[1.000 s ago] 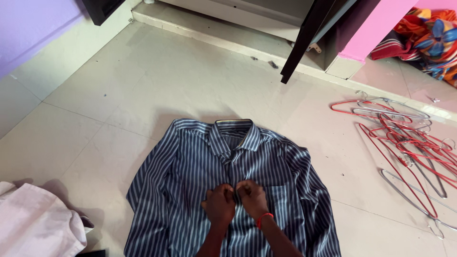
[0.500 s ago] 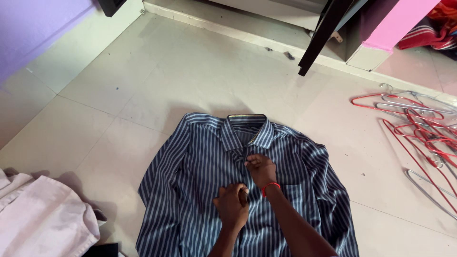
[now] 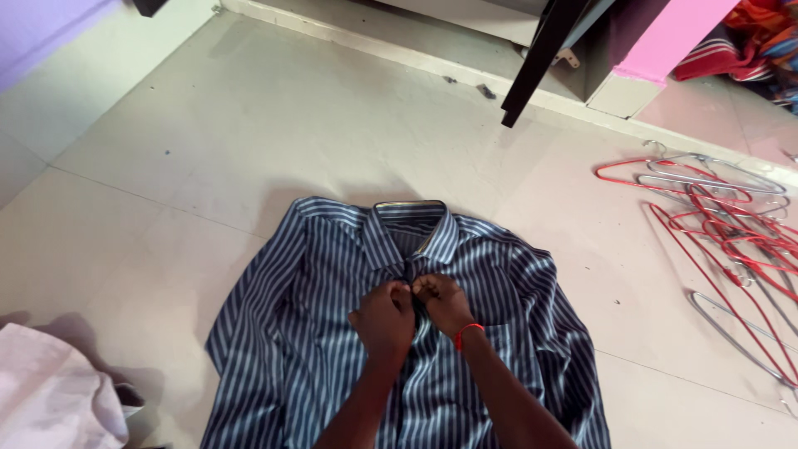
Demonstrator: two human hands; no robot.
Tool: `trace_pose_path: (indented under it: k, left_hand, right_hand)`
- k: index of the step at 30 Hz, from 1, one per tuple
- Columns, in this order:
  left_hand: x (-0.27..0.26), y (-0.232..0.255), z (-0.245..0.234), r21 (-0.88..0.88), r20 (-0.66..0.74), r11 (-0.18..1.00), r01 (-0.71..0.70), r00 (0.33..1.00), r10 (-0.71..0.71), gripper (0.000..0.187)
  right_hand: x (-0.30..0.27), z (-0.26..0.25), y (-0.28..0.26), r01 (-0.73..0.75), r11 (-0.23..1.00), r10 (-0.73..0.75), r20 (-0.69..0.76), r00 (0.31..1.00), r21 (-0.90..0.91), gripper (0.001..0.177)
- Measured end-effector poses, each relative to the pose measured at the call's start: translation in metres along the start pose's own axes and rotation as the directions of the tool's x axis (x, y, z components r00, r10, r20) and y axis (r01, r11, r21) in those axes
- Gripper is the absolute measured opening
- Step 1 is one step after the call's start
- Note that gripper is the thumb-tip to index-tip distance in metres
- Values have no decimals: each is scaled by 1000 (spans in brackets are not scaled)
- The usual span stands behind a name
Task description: The person buttons a white shirt laid flat on the floor, then places it on a hanger. They then pick up a striped shirt, button it, and place it on a hanger. The person is sitting on the floor during the task.
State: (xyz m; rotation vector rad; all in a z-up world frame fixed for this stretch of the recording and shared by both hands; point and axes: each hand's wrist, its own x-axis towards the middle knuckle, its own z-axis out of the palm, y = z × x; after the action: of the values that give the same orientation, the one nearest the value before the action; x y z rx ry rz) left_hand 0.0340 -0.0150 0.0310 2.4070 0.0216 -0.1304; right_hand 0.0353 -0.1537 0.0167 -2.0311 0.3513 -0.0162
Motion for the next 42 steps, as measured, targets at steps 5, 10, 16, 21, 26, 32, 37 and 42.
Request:
trace_pose_path:
  k: [5, 10, 16, 21, 26, 32, 37, 42]
  left_hand:
    - [27, -20, 38, -159, -3, 984, -77, 997, 78, 24]
    - [31, -41, 54, -229, -14, 961, -154, 988, 155, 35]
    - [23, -38, 44, -410, 4, 910, -60, 998, 67, 29]
    - [19, -25, 29, -562, 63, 827, 31, 998, 5, 23]
    - [16, -15, 17, -437, 53, 900, -6, 998, 33, 27]
    - [21, -32, 36, -393, 19, 914, -105, 992, 122, 28]
    - [15, -23, 21, -310, 107, 950, -35, 992, 72, 53]
    - [4, 0, -11, -307, 245, 949, 67, 970, 11, 82]
  right_hand:
    - [-2, 3, 3, -65, 998, 64, -37, 997, -26, 9]
    - [-2, 16, 16, 80, 996, -84, -136, 987, -31, 5]
    - [-7, 21, 15, 29, 999, -27, -181, 983, 12, 5]
    - [-15, 11, 5, -22, 998, 14, -118, 993, -61, 7]
    - [-18, 1, 2, 41, 999, -41, -35, 999, 11, 12]
    - [-17, 2, 0, 107, 990, -110, -25, 994, -97, 20]
    - [-15, 2, 5, -16, 1000, 17, -75, 997, 23, 8]
    - [-12, -12, 27, 101, 927, -5, -258, 966, 361, 5]
